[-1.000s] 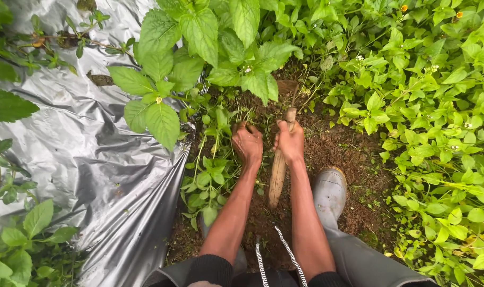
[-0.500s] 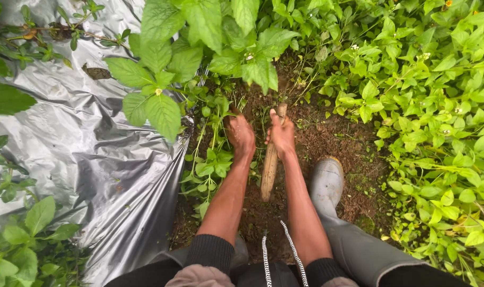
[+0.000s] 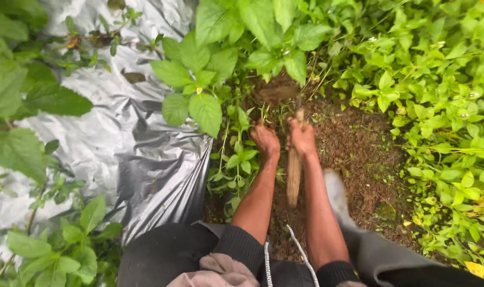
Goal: The person uses a hoe to loosen the soil and remove weeds from a garden bed. They repeatedly strike the ground with the tool and pull out the uprooted plants by hand, discarding them to the side.
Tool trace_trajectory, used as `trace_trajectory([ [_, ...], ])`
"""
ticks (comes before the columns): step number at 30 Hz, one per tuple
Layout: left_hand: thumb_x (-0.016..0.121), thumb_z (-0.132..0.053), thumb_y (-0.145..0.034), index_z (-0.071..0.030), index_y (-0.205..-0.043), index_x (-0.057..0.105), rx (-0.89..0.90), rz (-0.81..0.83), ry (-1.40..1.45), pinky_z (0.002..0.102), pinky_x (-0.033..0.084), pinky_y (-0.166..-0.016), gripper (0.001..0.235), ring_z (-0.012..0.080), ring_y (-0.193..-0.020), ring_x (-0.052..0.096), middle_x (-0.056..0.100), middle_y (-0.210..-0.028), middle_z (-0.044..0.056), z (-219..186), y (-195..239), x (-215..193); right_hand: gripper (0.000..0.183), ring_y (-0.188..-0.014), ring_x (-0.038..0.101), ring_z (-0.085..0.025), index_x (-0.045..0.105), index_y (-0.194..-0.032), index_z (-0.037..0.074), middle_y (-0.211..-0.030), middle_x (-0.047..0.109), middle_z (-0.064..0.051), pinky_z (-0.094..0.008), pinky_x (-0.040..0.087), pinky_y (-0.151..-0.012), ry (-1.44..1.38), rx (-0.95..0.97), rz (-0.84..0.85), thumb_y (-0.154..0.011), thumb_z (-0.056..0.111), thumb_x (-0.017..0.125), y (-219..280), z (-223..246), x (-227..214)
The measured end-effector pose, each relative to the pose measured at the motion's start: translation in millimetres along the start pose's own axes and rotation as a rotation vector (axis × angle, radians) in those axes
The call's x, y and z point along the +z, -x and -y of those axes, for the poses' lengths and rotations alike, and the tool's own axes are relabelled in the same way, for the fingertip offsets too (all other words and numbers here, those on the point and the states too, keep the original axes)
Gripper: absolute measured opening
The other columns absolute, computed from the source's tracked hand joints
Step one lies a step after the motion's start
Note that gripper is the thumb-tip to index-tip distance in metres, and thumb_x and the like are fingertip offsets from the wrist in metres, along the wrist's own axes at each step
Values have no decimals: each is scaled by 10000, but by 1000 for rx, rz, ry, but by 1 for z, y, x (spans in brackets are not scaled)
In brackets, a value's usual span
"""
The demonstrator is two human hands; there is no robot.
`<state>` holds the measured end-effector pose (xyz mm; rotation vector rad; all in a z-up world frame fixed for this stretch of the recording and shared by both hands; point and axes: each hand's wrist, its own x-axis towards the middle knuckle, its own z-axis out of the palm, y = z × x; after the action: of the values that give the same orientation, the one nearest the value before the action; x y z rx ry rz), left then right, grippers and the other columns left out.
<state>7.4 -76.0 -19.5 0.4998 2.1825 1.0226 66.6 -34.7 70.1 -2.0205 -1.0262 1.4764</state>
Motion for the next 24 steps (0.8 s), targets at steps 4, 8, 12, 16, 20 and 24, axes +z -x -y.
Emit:
trace_trajectory([
  [4, 643, -90, -970, 12, -1434, 491, -298, -119, 881, 543, 412, -1051, 499, 394, -1320, 501, 438, -1486, 260, 49, 15, 35, 320, -402, 564, -160, 573, -786, 84, -526, 552, -82, -337, 552, -378, -101, -20, 9, -960, 349, 616, -21, 21, 10],
  [8, 275, -360, -1061, -153, -1576, 310, -165, 241, 241, 451, 534, -797, 556, 273, -867, 688, 641, -1014, 130, 75, 41, 1, 314, -422, 545, -145, 568, -847, 72, -566, 554, -63, -302, 541, -378, -85, -27, 134, -990, 351, 582, -17, 26, 19],
  [12, 440, -267, -971, -103, -1437, 470, 112, 126, -57, 455, 527, -857, 495, 283, -978, 644, 606, -1119, 129, 53, 39, -22, 321, -414, 578, -162, 567, -848, 63, -550, 579, -89, -347, 561, -377, -6, -56, 198, -980, 353, 605, -46, 13, 7],
  [16, 564, -197, -903, -66, -1333, 590, 248, 13, -343, 459, 522, -902, 450, 291, -1061, 611, 581, -1198, 129, 25, 53, -41, 286, -461, 589, -133, 579, -925, 66, -609, 582, -44, -285, 581, -415, -9, -44, 257, -1038, 321, 517, -17, 27, -24],
  [20, 675, -168, -819, -61, -1292, 683, 569, -129, -631, 495, 486, -973, 485, 327, -1226, 528, 534, -1350, 143, -40, 47, -50, 312, -468, 594, -152, 572, -838, 91, -591, 585, -64, -306, 575, -427, -80, 45, 199, -981, 369, 572, -31, 10, -37],
  [24, 641, -204, -854, -149, -1362, 649, 777, -391, -716, 484, 380, -1058, 511, 303, -1331, 479, 596, -1392, 97, -50, 15, -44, 307, -444, 598, -152, 570, -796, 118, -571, 609, -63, -322, 574, -408, -142, 56, 166, -916, 395, 629, -45, -3, -48],
])
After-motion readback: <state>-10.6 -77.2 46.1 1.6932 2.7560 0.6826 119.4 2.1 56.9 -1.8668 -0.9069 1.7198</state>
